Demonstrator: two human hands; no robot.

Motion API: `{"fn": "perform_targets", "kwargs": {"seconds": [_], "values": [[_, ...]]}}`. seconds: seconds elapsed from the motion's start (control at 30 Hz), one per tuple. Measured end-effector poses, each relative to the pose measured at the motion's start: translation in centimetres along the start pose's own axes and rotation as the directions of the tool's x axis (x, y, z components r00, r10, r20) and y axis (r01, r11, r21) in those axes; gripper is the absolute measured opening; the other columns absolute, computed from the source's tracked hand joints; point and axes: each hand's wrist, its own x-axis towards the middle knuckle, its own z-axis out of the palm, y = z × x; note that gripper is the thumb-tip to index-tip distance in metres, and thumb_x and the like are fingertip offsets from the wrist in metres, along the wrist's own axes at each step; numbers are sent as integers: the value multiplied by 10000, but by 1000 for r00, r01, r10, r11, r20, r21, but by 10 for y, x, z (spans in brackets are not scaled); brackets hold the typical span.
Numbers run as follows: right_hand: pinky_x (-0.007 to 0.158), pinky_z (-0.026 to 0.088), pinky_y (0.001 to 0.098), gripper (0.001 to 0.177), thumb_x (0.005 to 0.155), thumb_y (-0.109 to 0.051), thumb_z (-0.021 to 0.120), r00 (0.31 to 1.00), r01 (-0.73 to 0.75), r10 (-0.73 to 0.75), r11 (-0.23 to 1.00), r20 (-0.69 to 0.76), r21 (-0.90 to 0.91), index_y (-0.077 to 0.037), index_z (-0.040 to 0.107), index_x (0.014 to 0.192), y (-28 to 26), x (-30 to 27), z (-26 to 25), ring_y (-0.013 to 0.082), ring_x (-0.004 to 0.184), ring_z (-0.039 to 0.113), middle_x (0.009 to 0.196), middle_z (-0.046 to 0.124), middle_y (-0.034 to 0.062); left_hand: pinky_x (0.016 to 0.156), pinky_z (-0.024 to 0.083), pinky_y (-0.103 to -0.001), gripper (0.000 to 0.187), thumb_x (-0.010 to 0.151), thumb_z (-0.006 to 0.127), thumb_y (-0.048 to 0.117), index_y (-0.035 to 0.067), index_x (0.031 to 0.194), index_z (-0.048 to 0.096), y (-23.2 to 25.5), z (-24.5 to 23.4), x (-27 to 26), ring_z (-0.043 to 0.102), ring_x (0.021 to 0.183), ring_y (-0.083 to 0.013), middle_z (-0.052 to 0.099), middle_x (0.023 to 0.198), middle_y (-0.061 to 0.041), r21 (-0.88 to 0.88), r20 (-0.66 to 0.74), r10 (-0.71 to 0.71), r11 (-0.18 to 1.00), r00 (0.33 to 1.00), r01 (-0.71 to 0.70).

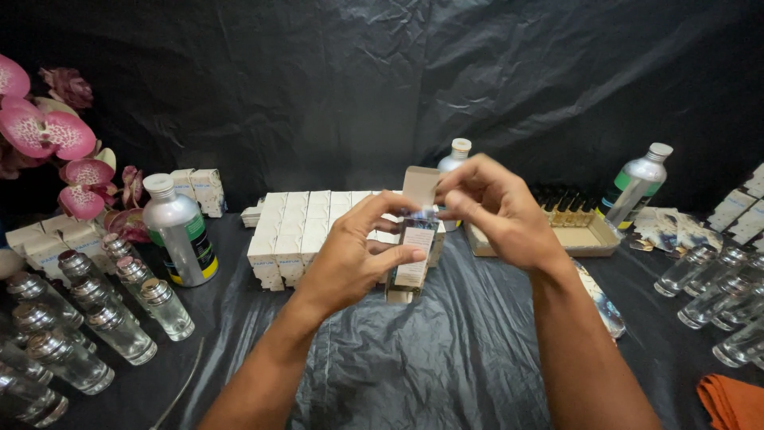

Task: Folding small cardboard boxes and inserting perfume bottles into them for packaging.

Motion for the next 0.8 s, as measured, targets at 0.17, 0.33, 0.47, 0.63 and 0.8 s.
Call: {"fn": "perform_targets", "kwargs": {"seconds": [0.17,0.33,0.47,0.63,0.8], "values": [[829,655,449,287,1007,-135,603,992,-8,19,996,-129,84,13,565,1250,-3,1,9,242,923,740,979,724,186,838,643,-435,458,798,828,121,120,1213,635,-7,4,0,701,1074,-357,605,1163,-176,-15,8,0,1000,1000,0],[806,657,420,189,929,-104,727,994,-23,19,999,-111,-36,9,729,1081,-15,-1,15,177,826,723,856,751,152,819,648,-461,488,792,836,119,121,1229,620,-7,2,1,704,1071,-395,580,1172,-186,-6,-7,1,1000,1000,-1],[740,639,323,164,863,-104,790,994,-18,4,991,-107,-129,-22,787,1005,-22,-2,19,153,842,712,865,765,117,849,633,-503,506,806,806,94,62,1227,527,-1,0,0,683,1109,-467,585,1209,-278,5,7,-54,999,999,54],[731,634,330,167,858,-124,783,997,-11,-1,985,-73,-170,-27,801,993,-28,-3,20,196,876,728,911,782,137,859,624,-520,534,803,805,78,47,1211,462,6,-2,0,669,1136,-498,579,1232,-317,13,1,-85,996,996,85],[733,626,312,137,850,-84,779,1000,-3,0,987,-24,-163,-34,800,975,-26,-3,19,190,924,719,950,784,125,859,621,-531,585,822,789,79,59,1266,409,8,-3,0,664,1134,-509,579,1224,-311,20,0,-84,996,997,84]]}}
